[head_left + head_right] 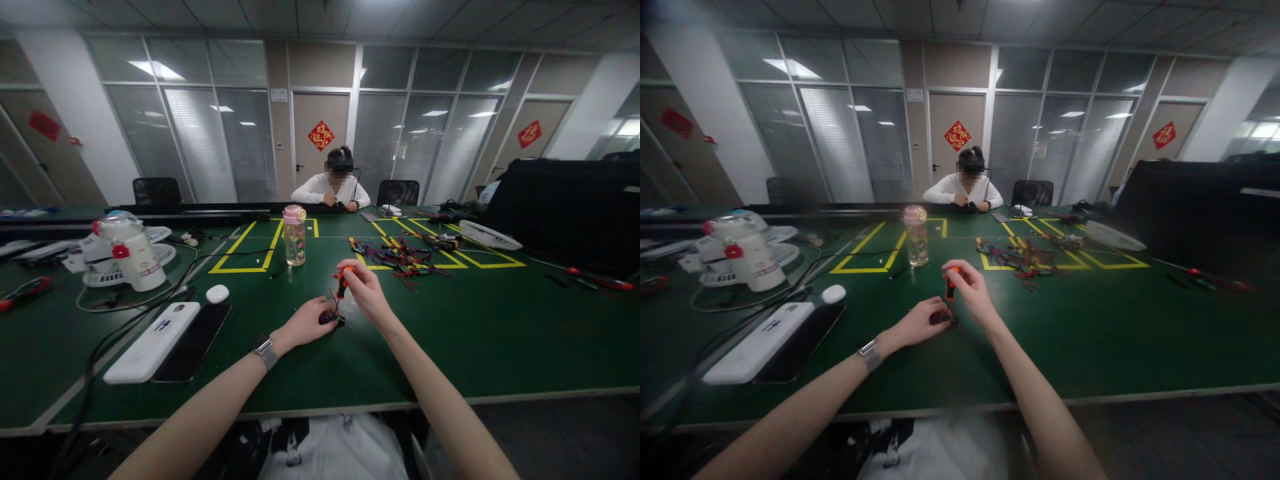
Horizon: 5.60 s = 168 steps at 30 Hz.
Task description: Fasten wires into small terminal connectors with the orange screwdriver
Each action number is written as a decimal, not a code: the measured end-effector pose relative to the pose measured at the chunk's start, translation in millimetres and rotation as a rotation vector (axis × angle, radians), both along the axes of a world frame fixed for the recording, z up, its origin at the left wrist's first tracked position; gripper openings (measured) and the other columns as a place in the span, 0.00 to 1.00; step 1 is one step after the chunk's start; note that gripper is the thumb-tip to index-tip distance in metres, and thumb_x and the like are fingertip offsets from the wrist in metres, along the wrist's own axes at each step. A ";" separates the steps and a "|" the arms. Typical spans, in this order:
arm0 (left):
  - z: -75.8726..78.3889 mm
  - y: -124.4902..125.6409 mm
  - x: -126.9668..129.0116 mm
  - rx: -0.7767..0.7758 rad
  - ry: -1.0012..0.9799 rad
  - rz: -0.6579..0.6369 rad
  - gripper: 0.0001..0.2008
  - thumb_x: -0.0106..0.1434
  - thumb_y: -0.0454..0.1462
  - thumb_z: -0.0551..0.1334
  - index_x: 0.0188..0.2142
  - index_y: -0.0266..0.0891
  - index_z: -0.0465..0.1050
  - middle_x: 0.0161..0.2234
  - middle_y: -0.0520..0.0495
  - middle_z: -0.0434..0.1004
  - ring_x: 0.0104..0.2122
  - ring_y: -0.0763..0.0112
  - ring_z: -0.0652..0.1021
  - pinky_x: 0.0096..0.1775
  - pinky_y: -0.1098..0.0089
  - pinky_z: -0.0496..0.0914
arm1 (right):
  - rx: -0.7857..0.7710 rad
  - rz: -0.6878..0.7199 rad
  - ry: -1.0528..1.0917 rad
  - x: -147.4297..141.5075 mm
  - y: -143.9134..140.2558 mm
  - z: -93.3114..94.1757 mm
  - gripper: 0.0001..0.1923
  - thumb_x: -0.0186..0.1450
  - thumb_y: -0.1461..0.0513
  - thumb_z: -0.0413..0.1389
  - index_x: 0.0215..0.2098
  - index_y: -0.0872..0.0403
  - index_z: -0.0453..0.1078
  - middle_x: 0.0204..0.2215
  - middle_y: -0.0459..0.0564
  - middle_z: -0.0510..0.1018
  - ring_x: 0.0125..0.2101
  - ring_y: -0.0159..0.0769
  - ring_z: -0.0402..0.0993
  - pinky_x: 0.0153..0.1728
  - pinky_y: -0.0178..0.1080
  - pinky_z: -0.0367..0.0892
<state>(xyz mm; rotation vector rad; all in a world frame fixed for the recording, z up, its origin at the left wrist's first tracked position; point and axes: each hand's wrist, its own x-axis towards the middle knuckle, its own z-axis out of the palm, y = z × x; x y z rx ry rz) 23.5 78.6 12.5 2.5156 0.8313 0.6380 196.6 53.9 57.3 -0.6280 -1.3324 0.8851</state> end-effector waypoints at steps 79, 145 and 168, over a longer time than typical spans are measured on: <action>3.1 -1.9 -9.1 0.093 0.073 0.063 0.07 0.67 0.38 0.63 0.42 0.39 0.78 0.41 0.44 0.74 0.42 0.61 0.75 0.45 0.64 0.71 | 0.015 -0.084 0.034 1.9 0.2 4.8 0.11 0.61 0.53 0.65 0.40 0.48 0.78 0.34 0.46 0.80 0.36 0.35 0.75 0.40 0.37 0.69; -4.6 15.3 23.1 -0.002 -0.054 0.079 0.08 0.62 0.35 0.64 0.39 0.39 0.82 0.38 0.47 0.76 0.39 0.66 0.78 0.44 0.69 0.70 | 0.100 -0.413 -0.060 26.2 -1.3 6.6 0.10 0.64 0.54 0.62 0.40 0.49 0.77 0.34 0.47 0.79 0.35 0.36 0.72 0.39 0.39 0.67; -2.8 13.0 20.9 0.019 -0.007 0.075 0.08 0.65 0.37 0.64 0.42 0.40 0.81 0.40 0.46 0.76 0.40 0.65 0.78 0.45 0.68 0.71 | 0.046 -0.235 0.015 27.1 1.5 1.1 0.13 0.64 0.50 0.61 0.41 0.48 0.77 0.35 0.48 0.79 0.37 0.37 0.74 0.41 0.39 0.69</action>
